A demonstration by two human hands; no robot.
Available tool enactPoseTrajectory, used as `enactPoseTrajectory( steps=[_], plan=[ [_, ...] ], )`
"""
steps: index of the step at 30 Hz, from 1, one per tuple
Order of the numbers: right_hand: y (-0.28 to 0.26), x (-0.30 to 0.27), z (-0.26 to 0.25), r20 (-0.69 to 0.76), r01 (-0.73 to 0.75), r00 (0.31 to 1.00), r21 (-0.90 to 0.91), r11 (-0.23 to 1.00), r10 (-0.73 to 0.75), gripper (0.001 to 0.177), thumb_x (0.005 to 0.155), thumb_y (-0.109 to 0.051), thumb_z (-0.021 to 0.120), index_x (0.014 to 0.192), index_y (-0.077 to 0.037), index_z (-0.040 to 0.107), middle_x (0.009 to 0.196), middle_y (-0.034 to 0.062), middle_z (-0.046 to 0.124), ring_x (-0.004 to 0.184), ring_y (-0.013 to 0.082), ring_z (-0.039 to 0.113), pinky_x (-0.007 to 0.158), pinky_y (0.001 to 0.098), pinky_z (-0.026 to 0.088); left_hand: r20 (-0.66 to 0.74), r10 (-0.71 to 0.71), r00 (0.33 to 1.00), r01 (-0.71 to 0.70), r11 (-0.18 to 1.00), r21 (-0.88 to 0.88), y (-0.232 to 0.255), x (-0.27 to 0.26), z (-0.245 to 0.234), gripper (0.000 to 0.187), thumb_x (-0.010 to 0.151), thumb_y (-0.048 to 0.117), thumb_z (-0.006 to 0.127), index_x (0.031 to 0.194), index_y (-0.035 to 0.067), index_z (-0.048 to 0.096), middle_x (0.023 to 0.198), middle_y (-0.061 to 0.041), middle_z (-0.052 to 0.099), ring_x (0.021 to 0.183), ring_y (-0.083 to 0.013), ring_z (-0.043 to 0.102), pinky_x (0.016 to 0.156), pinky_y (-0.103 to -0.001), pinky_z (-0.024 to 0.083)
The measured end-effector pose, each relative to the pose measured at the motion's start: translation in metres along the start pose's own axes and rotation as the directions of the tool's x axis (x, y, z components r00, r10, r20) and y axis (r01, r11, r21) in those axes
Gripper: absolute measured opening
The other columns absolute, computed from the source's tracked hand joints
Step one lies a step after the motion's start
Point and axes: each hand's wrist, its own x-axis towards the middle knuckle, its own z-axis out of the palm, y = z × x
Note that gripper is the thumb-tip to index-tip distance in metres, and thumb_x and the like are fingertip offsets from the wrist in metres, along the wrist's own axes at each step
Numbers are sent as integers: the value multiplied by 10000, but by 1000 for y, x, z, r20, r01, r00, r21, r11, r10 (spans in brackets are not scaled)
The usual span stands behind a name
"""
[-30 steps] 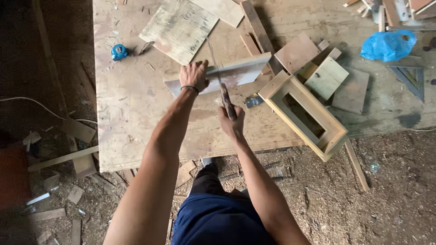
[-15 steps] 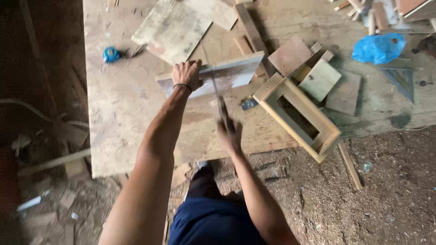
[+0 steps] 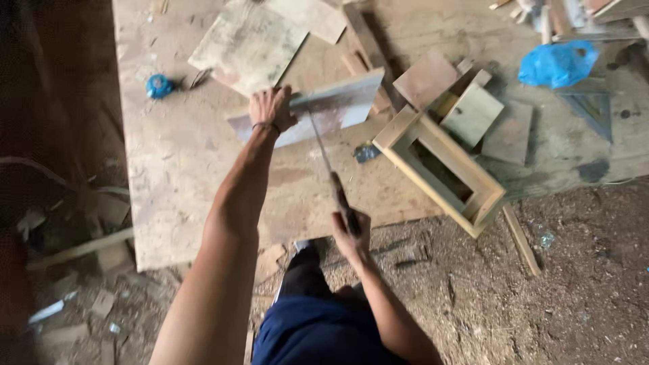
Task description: The person uses a hand saw to cut a rectangular metal sheet placed on a wooden workbench. They hold the sheet steady with one hand while sawing along a marked line with the other, completing the cut and separating the sheet into two pieces.
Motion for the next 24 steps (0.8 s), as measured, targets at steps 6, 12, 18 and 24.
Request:
enactPoseTrajectory(
  steps=[6,12,18,24],
  plan=[
    [13,75,42,39,93,994,147,985,-100,274,940,-96,697,691,-73,585,513,-21,514,376,55,448,354,214,348,-82,24,996,-20,998,53,1,-10,11,634,642,356,915,1186,175,642,1186,-109,690,1037,-375,656,859,-521,486],
    [-1,100,56,5,29,1000,-6,1000,-29,291,932,-89,720,683,-71,571,514,-16,512,389,67,420,361,230,321,99,-58,993,52,997,62,4,-1,-10,569,722,397,912,1179,159,671,1168,-144,706,1105,-374,662,894,-512,501],
    [16,1,15,22,58,998,8,998,-58,265,946,-79,696,695,-86,610,471,-18,522,335,56,468,307,223,359,103,-76,992,69,995,73,-1,15,-22,682,599,456,975,1157,169,708,1129,-154,720,1092,-368,662,867,-495,508],
    [10,15,-5,18,85,996,82,993,-87,242,950,-90,660,711,-94,625,491,-31,550,339,67,444,310,238,310,127,-89,988,84,995,48,-6,22,-19,749,587,458,986,1217,184,685,1132,-143,718,1085,-354,664,887,-487,503]
  ],
)
